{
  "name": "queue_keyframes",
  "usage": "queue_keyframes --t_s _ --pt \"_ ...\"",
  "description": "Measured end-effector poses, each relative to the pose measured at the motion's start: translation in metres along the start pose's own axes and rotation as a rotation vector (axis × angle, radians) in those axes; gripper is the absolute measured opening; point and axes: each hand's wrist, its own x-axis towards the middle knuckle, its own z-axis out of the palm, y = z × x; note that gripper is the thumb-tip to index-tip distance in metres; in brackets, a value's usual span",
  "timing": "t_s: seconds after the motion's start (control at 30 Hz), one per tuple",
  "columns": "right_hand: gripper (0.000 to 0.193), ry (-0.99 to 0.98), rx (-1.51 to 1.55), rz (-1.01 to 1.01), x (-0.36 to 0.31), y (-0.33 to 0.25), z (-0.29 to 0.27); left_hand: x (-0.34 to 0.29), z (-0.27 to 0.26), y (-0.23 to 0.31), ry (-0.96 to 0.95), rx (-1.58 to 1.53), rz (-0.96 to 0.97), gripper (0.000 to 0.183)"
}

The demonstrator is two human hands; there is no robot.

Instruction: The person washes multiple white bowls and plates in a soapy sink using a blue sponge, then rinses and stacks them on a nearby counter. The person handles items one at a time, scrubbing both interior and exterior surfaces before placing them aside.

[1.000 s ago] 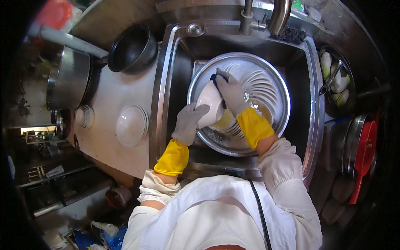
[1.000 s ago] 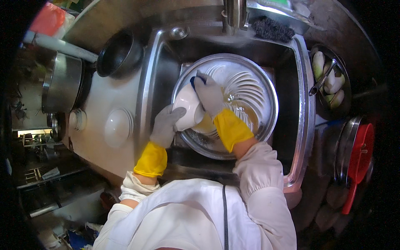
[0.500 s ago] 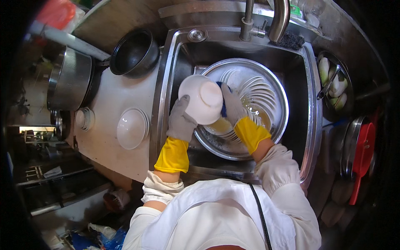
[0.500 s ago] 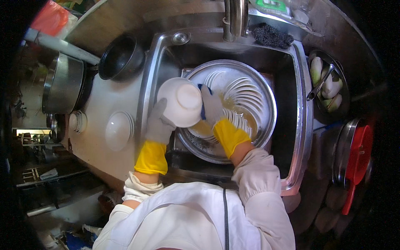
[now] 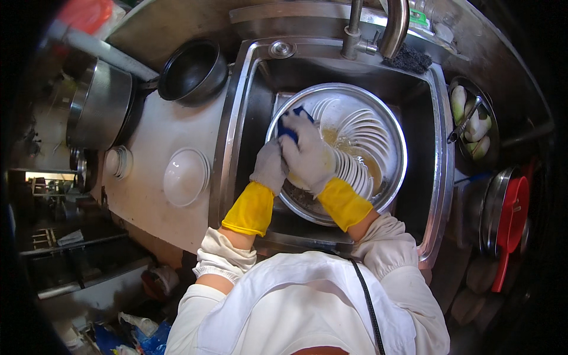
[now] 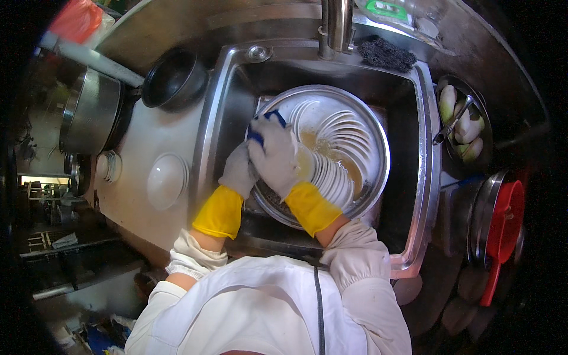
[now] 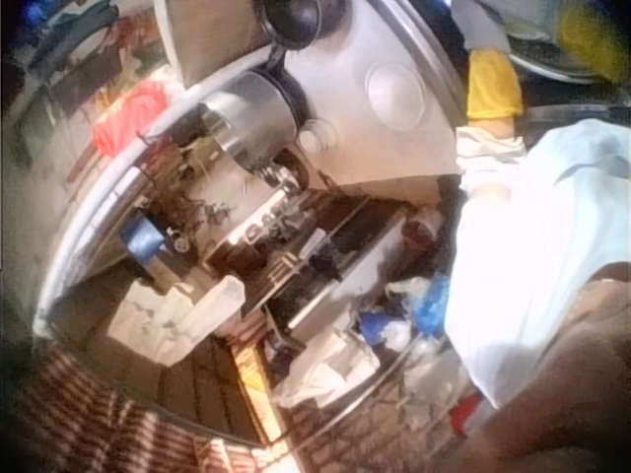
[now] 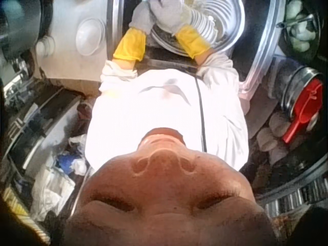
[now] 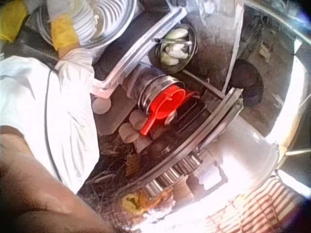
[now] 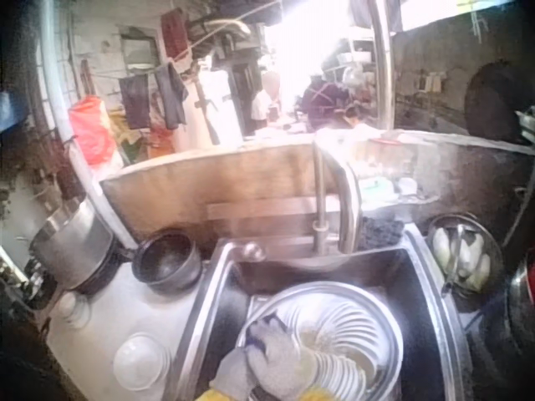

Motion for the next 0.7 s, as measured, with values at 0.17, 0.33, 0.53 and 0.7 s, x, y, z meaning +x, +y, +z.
queue_keyframes --t_s 0.17,0.33,0.53,0.7 --pt "0.049 0.024 0.112 0.564 0.028 0.038 -0.007 -0.019 -0.005 -0.012 -0.051 -1.071 -0.212 0.05" --pt "0.044 -0.147 0.263 0.725 -0.002 0.08 -0.012 -0.061 -0.042 -0.012 0.16 -0.898 -0.203 0.044" --pt "0.028 -0.128 0.612 0.883 -0.036 0.098 -0.013 -0.119 -0.103 -0.008 0.554 -0.037 0.09 0.023" --pt "0.028 -0.137 0.59 0.869 -0.036 0.093 -0.021 -0.133 -0.144 -0.056 0.852 0.137 -0.035 0.025"
